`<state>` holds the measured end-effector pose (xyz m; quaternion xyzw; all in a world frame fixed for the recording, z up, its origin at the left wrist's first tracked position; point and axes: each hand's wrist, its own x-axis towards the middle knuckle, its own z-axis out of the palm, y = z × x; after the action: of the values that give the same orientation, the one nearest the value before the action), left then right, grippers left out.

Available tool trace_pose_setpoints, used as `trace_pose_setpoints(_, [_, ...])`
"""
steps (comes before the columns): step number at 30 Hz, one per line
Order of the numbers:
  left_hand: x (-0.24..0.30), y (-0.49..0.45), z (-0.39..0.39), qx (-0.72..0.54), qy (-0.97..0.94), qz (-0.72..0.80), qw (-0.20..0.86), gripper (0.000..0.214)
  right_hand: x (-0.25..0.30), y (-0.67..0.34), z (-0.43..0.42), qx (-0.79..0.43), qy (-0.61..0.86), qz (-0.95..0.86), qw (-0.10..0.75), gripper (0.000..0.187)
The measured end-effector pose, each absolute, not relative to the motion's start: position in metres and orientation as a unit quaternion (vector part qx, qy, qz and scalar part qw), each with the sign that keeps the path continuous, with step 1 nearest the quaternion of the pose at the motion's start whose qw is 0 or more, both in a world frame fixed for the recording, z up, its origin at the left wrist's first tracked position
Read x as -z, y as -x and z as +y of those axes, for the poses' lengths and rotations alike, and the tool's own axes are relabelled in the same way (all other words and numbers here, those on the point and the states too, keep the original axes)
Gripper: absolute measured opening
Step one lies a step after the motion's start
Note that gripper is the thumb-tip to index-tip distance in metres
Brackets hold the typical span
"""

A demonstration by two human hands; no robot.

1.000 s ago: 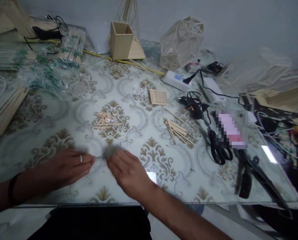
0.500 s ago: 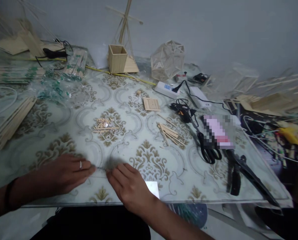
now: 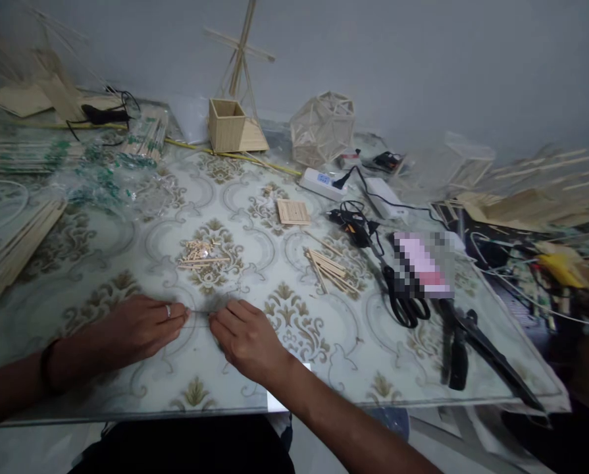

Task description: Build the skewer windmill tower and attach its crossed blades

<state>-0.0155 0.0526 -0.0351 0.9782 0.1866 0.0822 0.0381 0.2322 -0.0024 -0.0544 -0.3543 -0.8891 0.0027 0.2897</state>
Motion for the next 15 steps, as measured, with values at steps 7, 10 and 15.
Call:
trace_pose_setpoints(7, [0.031, 0.008, 0.082, -0.068, -0.976, 0.209, 0.007, 0.020, 0.052, -0.229, 0.033, 0.043, 0.414, -0.872, 0.259, 0.030])
trace_pose_setpoints(10, [0.022, 0.007, 0.079, -0.068, -0.976, 0.205, 0.010, 0.016, 0.045, -0.239, 0.023, 0.025, 0.406, -0.877, 0.254, 0.024])
trace_pose_setpoints(15, [0.020, 0.006, 0.041, -0.073, -0.980, 0.182, 0.041, 0.019, 0.043, -0.262, -0.027, -0.025, 0.405, -0.873, 0.272, 0.022])
